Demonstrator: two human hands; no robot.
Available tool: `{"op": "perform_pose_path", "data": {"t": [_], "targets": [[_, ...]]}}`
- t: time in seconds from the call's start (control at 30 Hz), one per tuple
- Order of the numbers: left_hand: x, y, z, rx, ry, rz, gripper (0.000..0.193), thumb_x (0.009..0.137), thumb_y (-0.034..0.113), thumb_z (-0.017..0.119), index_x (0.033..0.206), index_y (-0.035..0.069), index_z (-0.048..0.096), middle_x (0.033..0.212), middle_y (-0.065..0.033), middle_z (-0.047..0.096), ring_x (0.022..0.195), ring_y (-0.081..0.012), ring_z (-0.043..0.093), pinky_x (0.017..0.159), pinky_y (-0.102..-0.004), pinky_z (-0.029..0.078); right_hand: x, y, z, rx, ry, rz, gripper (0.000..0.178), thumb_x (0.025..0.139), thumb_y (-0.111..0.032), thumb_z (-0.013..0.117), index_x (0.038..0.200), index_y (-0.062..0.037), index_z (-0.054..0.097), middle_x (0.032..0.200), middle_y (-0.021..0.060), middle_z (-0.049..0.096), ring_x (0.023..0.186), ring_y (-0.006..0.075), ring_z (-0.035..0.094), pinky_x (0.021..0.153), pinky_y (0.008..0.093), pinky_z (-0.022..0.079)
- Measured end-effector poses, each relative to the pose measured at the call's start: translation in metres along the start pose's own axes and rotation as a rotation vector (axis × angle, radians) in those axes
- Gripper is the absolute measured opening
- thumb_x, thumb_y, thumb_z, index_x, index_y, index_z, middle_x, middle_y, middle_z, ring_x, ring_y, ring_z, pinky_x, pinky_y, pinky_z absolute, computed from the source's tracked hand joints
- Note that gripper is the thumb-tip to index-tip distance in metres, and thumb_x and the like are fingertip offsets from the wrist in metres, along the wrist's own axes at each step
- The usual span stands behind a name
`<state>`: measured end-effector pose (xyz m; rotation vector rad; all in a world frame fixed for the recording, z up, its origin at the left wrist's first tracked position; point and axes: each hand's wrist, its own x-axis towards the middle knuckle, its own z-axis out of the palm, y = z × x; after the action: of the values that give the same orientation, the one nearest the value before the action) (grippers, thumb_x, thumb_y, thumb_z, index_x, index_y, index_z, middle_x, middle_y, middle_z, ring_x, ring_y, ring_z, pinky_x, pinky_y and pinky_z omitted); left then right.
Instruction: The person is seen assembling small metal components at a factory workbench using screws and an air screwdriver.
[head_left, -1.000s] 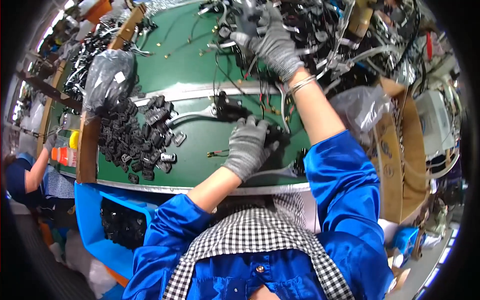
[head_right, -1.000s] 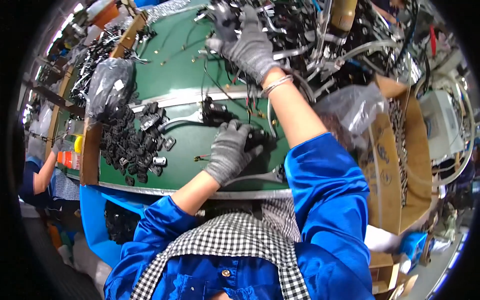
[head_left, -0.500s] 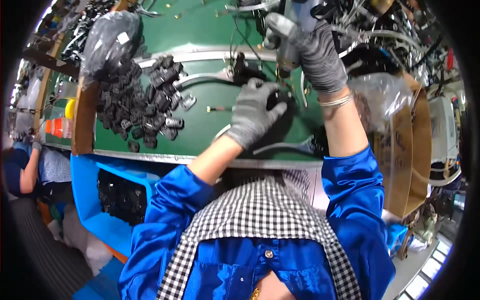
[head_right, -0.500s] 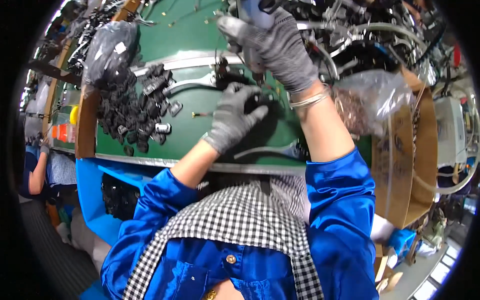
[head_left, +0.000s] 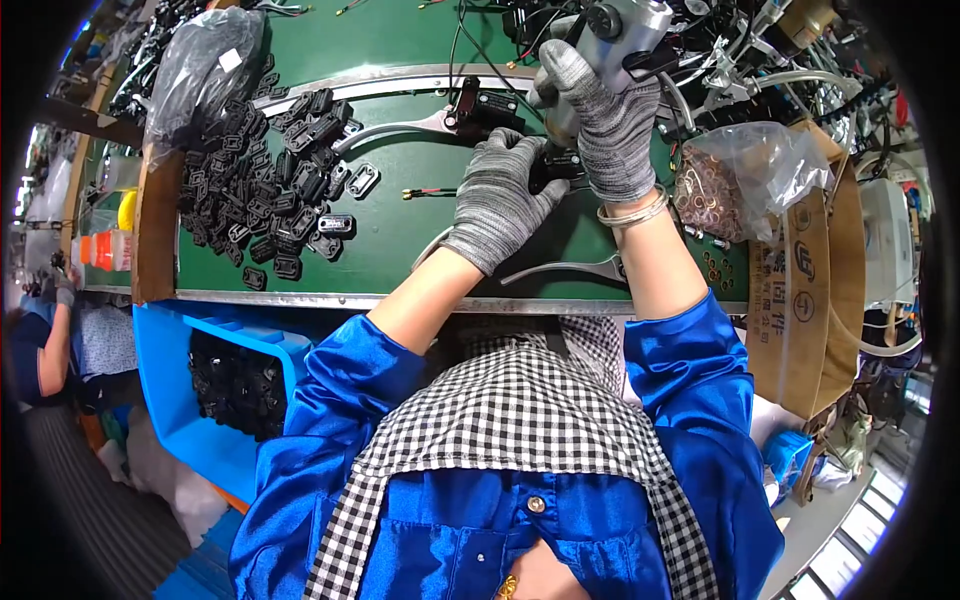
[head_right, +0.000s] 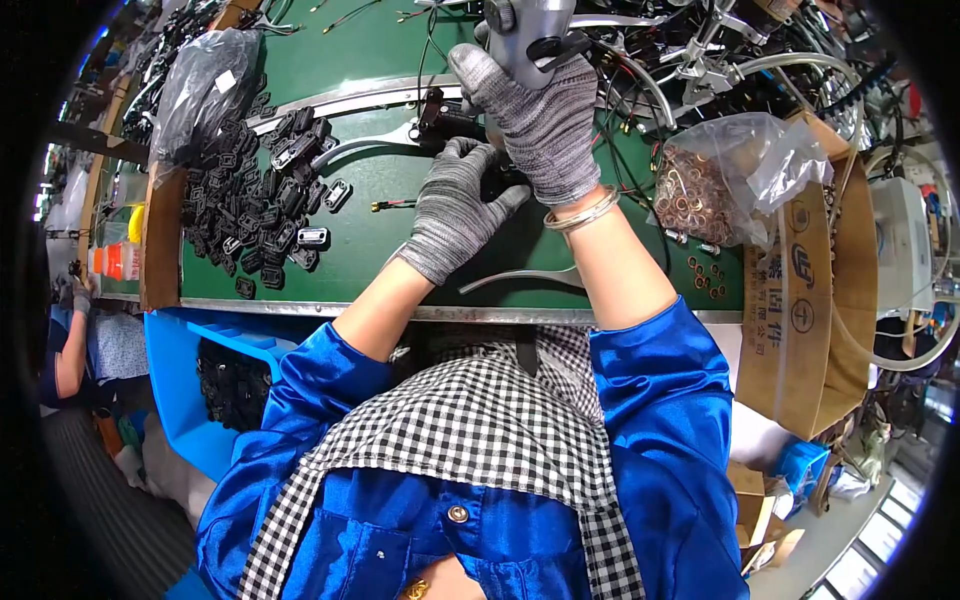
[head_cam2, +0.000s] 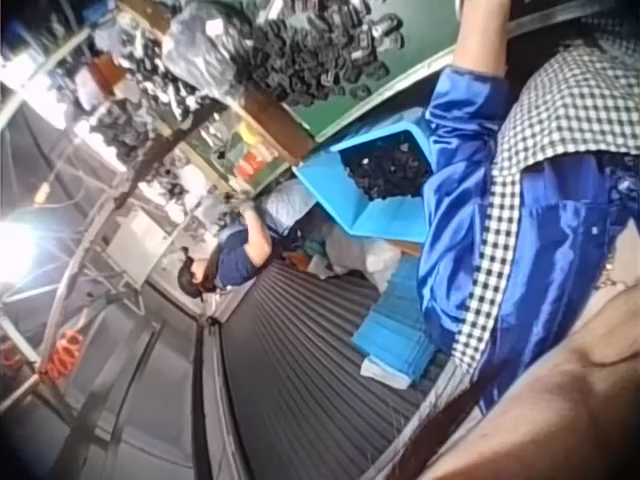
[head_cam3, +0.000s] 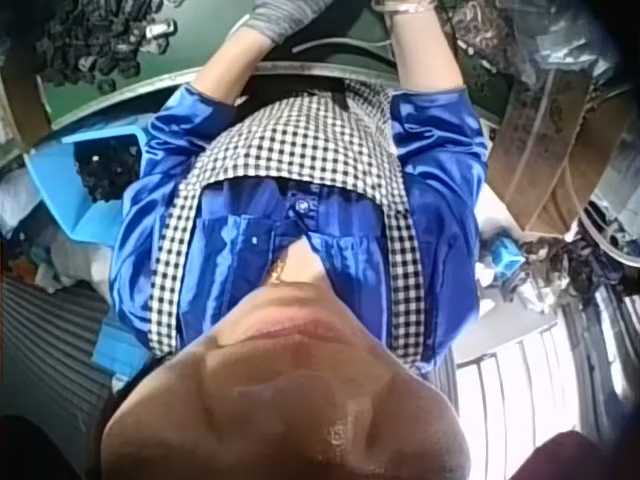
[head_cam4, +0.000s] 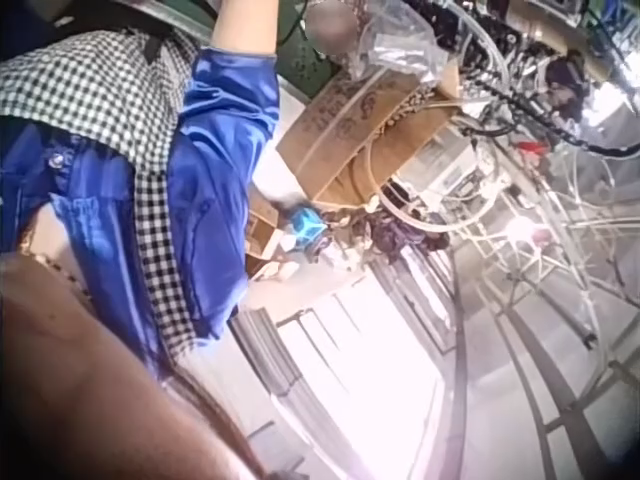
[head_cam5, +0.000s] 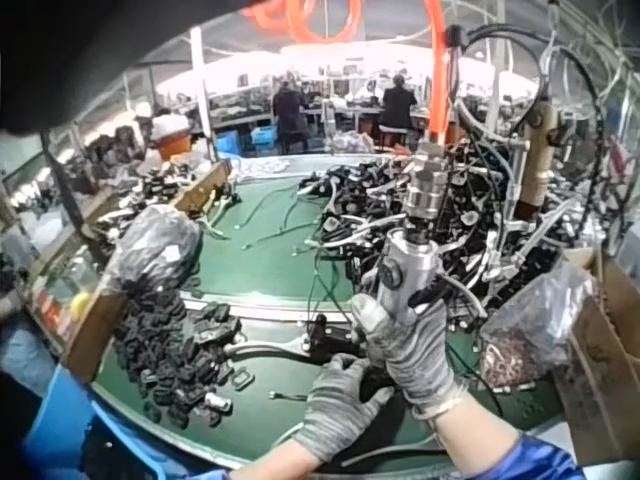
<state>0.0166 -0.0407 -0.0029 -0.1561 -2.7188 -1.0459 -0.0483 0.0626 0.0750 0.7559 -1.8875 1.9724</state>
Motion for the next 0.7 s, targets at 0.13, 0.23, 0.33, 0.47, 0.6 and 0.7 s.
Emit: {"op": "perform_pose_path", "data": {"t": [0.13,0.23,0.33,0.47,0.6,0.7], "targets": [[0.003,0.002,-0.002,0.020,-0.044,-0.019,0.047,0.074,0.032,0.077,0.109,0.005,0.062,0.111,-0.0198,0.056,0.105,-0.0346,0.056,0.093,-0.0430,0.046,-0.002,0.008,0.000,0.072,0.008,-0.012,0.023,0.090,-0.018,0.066,0.101,0.0017,0.062,0.077,0.0067,0.065,0.070,0.0162,0.064,0.066,0.0289,0.052],[0.004,0.003,-0.003,0.025,-0.118,-0.054,0.053,0.074,0.032,0.076,0.116,0.005,0.058,0.119,-0.0219,0.053,0.111,-0.0358,0.053,0.098,-0.0441,0.044,-0.006,0.004,-0.003,-0.001,-0.017,0.020,0.023,0.090,-0.018,0.065,0.101,0.0017,0.060,0.077,0.0078,0.063,0.068,0.0166,0.062,0.065,0.0297,0.052],[0.004,0.002,-0.001,-0.124,-0.036,-0.109,0.062,0.071,0.032,0.078,0.118,0.002,0.052,0.118,-0.0223,0.053,0.111,-0.0363,0.053,0.099,-0.0453,0.043,-0.001,-0.001,-0.013,0.194,-0.100,0.223,0.023,0.085,-0.014,0.071,0.099,-0.0005,0.060,0.076,0.0046,0.064,0.067,0.0147,0.063,0.062,0.0273,0.052],[0.004,-0.001,0.002,-0.086,-0.034,-0.097,0.068,0.069,0.031,0.080,0.120,-0.001,0.048,0.115,-0.0225,0.053,0.112,-0.0366,0.053,0.098,-0.0455,0.043,-0.001,0.007,-0.014,0.355,-0.141,0.285,0.022,0.082,-0.013,0.073,0.096,-0.0018,0.060,0.074,0.0036,0.064,0.064,0.0153,0.064,0.058,0.0273,0.052],[0.004,-0.001,0.001,-0.061,-0.031,-0.065,0.066,0.069,0.029,0.080,0.118,-0.001,0.049,0.115,-0.0226,0.053,0.112,-0.0370,0.052,0.099,-0.0446,0.043,-0.003,0.014,-0.014,0.170,-0.144,0.200,0.024,0.084,-0.016,0.069,0.100,-0.0008,0.058,0.075,0.0071,0.063,0.066,0.0163,0.062,0.061,0.0300,0.052],[0.006,0.000,-0.003,-0.083,-0.050,-0.094,0.066,0.069,0.029,0.080,0.118,-0.001,0.049,0.116,-0.0230,0.053,0.113,-0.0370,0.052,0.099,-0.0441,0.043,-0.005,0.014,-0.012,0.108,-0.136,0.165,0.025,0.084,-0.019,0.069,0.099,-0.0017,0.059,0.074,0.0073,0.063,0.066,0.0163,0.062,0.061,0.0312,0.052]]}}
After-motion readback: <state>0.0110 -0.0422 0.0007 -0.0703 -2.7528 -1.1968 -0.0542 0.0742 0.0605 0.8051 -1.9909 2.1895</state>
